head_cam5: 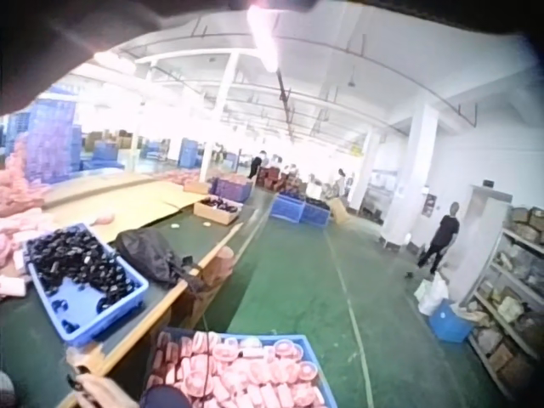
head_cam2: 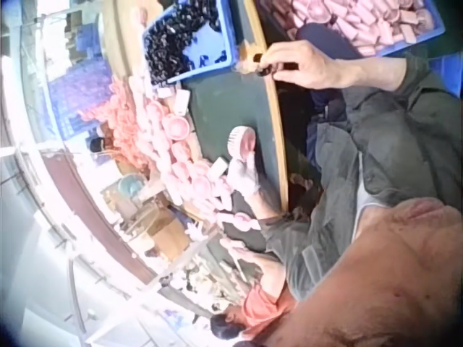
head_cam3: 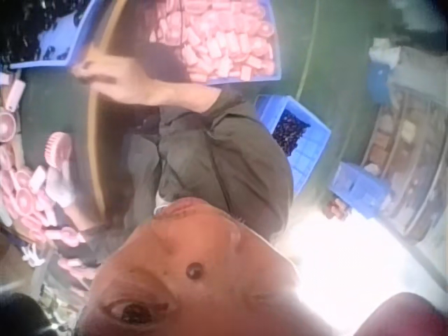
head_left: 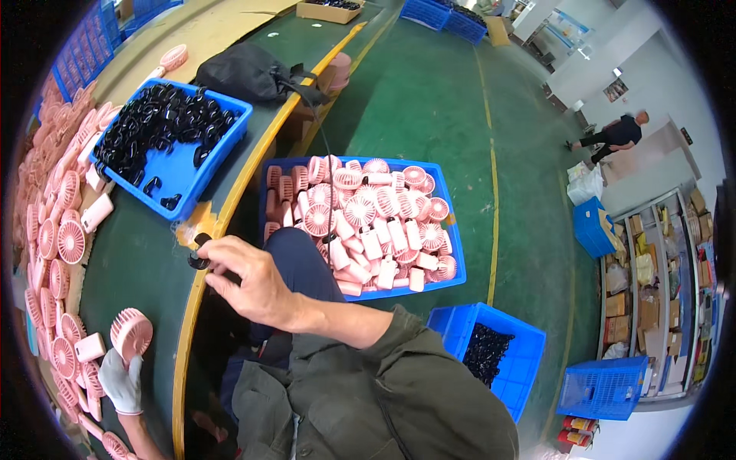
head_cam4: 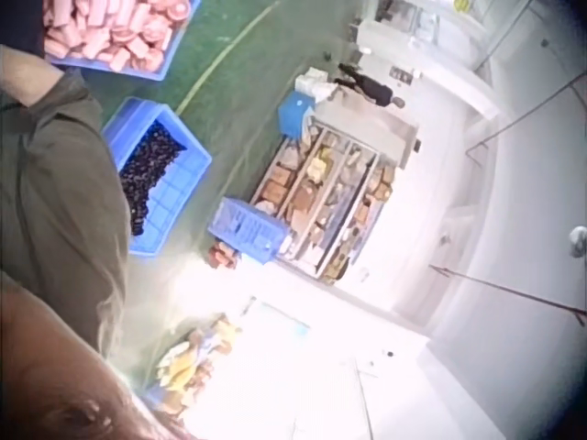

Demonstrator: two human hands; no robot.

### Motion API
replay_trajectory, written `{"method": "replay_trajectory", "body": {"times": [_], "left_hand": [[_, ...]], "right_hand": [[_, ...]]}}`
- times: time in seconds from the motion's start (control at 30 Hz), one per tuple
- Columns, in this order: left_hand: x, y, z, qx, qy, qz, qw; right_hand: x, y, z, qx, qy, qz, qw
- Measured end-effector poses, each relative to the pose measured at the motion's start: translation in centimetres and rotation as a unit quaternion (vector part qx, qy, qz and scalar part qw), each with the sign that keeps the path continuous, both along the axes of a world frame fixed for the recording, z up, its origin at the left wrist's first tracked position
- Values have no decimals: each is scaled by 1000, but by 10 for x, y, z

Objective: The person assembles mini handheld fans by taking fan bodies from the table, attaching black clips to them by hand, and placing the assembled fans into a blue bin.

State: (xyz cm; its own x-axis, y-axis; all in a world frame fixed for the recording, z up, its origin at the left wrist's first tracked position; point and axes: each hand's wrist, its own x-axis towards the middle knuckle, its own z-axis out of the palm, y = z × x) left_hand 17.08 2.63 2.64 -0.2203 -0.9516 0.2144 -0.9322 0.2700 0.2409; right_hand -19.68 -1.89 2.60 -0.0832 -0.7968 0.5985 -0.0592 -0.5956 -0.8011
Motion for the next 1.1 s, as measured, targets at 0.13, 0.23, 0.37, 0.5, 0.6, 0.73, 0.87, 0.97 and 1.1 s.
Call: {"method": "replay_trajectory", "body": {"times": [0.13,0.23,0.37,0.5,0.6,0.73,0.87,0.97,1.1], "left_hand": [[-22,-5,-11,-77,-50,103,990],[-35,2,-2,-12,17,144,989],[-30,6,-11,-45,5,157,987],[-13,10,-27,-49,103,208,971],[14,8,-35,9,541,244,805],[-21,24,-17,-40,707,240,664],[-50,36,-18,-2,793,20,609],[-107,32,7,-47,715,28,697],[-136,33,9,-82,662,95,739]], "right_hand": [[2,3,4,-78,60,-69,993],[4,4,0,-101,39,-66,992],[12,6,6,-135,23,-59,989],[19,8,15,-137,3,-32,990],[24,17,20,-35,-60,54,996],[35,22,30,82,-169,199,962],[47,22,41,-41,-55,135,988],[57,25,44,-132,-7,77,988],[56,42,45,-60,-39,176,982]]}}
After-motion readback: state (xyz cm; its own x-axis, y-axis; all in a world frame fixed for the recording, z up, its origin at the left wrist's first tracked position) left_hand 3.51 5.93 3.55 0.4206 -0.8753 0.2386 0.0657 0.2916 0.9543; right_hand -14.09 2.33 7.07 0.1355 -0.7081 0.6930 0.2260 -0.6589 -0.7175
